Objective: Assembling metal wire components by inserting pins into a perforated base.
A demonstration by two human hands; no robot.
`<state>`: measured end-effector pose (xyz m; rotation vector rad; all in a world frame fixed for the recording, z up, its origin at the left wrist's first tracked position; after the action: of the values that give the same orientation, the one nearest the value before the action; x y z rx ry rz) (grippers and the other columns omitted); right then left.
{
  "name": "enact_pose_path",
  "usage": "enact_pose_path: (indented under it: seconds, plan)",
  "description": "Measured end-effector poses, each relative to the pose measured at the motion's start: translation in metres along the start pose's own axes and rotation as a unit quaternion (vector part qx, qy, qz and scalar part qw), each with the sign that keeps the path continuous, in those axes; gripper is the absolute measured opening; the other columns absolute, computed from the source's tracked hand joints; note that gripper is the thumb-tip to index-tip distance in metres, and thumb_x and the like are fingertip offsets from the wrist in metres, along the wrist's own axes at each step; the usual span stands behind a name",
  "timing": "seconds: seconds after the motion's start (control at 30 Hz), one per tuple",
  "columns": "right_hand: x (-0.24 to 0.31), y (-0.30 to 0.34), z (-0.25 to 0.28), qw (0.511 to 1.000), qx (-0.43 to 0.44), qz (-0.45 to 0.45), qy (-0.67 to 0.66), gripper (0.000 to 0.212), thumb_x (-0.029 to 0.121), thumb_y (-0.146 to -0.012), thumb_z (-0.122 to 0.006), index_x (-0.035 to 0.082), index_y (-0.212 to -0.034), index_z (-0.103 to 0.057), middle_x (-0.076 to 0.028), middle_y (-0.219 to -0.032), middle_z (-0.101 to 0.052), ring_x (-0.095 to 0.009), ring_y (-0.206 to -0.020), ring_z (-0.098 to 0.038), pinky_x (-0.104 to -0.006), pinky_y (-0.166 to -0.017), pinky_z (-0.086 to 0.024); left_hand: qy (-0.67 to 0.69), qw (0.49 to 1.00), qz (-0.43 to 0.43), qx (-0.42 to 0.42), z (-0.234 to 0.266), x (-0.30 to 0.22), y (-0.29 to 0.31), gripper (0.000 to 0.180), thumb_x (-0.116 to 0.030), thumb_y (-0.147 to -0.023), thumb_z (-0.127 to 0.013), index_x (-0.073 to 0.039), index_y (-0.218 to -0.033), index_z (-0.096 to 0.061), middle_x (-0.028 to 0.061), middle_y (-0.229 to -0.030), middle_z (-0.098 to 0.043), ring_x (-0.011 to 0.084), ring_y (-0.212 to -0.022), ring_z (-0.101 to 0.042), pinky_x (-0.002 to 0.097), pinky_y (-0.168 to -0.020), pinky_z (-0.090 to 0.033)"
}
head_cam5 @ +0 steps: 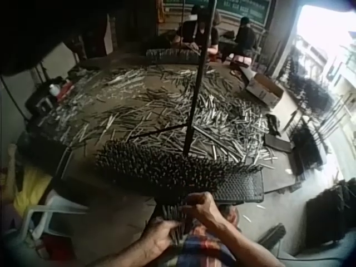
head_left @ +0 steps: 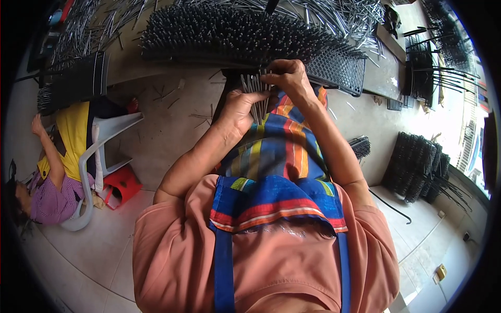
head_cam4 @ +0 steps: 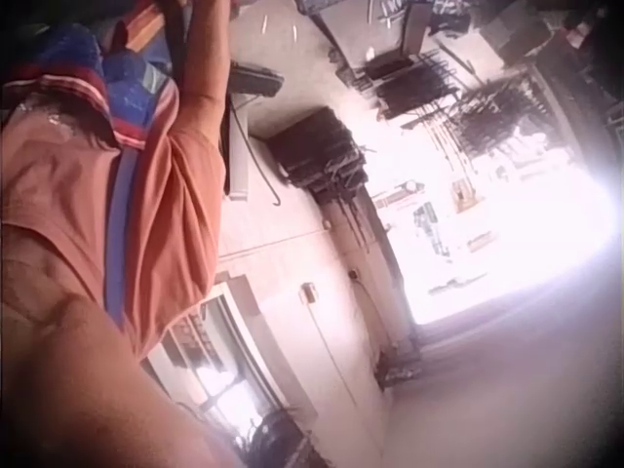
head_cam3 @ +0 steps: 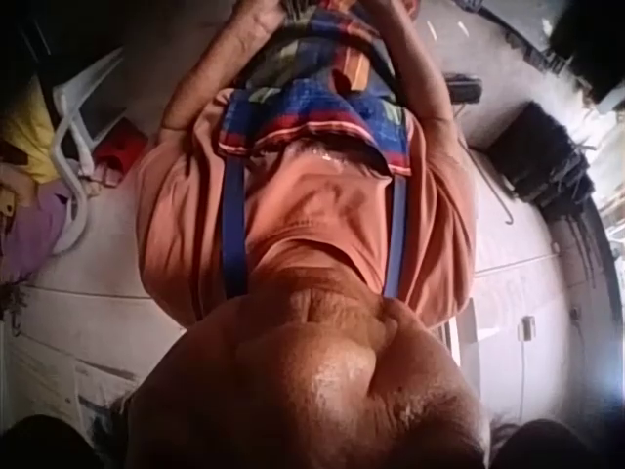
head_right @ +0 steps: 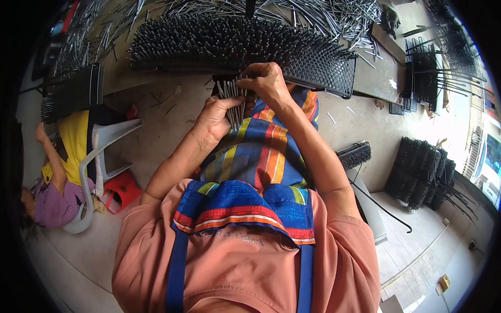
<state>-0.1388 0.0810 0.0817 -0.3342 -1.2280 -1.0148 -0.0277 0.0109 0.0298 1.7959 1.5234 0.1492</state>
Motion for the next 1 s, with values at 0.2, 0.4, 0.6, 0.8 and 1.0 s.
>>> enact_pose_path:
  seconds: [0.2, 0.4, 0.6, 0.8, 1.0]
  plan:
    - [0.010, 0.010, 0.047, 0.949, -0.204, 0.072, -0.229, 0.004, 0.004, -0.081, -0.071, 0.000, -0.082, -0.069, 0.004, -0.069, -0.060, -0.005, -0.064, -0.053, -0.0190, -0.058, -0.040, -0.007, 0.998, 0.027, -0.049, 0.020, 0.007, 0.001, 0.022, -0.003, -0.087, -0.062, 0.000, -0.108, -0.064, 0.0131, -0.094, -0.069, 0.0232, -0.079, -0.069, 0.0337, -0.066, -0.057]
    - [0.043, 0.016, 0.063, 0.922, -0.285, 0.255, -0.059, 0.004, -0.004, -0.079, -0.070, -0.003, -0.082, -0.068, 0.000, -0.075, -0.062, -0.005, -0.069, -0.055, -0.0201, -0.062, -0.043, -0.154, 0.984, 0.090, -0.018, 0.026, 0.037, 0.015, 0.017, -0.001, -0.088, -0.056, 0.003, -0.102, -0.064, 0.0136, -0.089, -0.069, 0.0231, -0.080, -0.068, 0.0340, -0.070, -0.056]
    - [0.046, 0.016, 0.058, 0.930, -0.254, 0.263, -0.040, 0.007, -0.006, -0.077, -0.070, -0.003, -0.083, -0.068, -0.003, -0.077, -0.063, -0.007, -0.070, -0.057, -0.0201, -0.062, -0.044, -0.099, 0.993, 0.009, -0.067, 0.017, 0.018, 0.023, 0.012, 0.003, -0.082, -0.061, 0.000, -0.092, -0.066, 0.0119, -0.083, -0.070, 0.0199, -0.073, -0.068, 0.0309, -0.063, -0.054]
    - [0.065, 0.019, 0.050, 0.922, -0.246, 0.296, 0.050, 0.010, -0.005, -0.075, -0.070, -0.003, -0.085, -0.069, -0.005, -0.078, -0.064, -0.010, -0.069, -0.060, -0.0219, -0.062, -0.046, -0.053, 0.997, -0.010, -0.059, 0.006, 0.011, 0.013, 0.012, 0.004, -0.082, -0.063, 0.000, -0.093, -0.066, 0.0119, -0.084, -0.070, 0.0199, -0.073, -0.069, 0.0294, -0.063, -0.055]
    - [0.064, 0.020, 0.051, 0.927, -0.226, 0.298, 0.027, 0.011, -0.005, -0.076, -0.069, -0.002, -0.087, -0.071, -0.008, -0.081, -0.065, -0.012, -0.070, -0.061, -0.0222, -0.064, -0.047, -0.003, 0.999, 0.016, -0.049, 0.011, 0.018, 0.005, 0.014, 0.004, -0.084, -0.063, -0.002, -0.097, -0.063, 0.0109, -0.087, -0.069, 0.0208, -0.077, -0.068, 0.0308, -0.068, -0.056]
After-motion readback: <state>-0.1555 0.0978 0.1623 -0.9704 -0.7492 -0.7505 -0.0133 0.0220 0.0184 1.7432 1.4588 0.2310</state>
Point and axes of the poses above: each hand's wrist, its own y-axis away from the middle knuckle, its own z-axis out of the back of the hand, x = y × z, the point moved 9 cm from there along -y, towards the middle knuckle
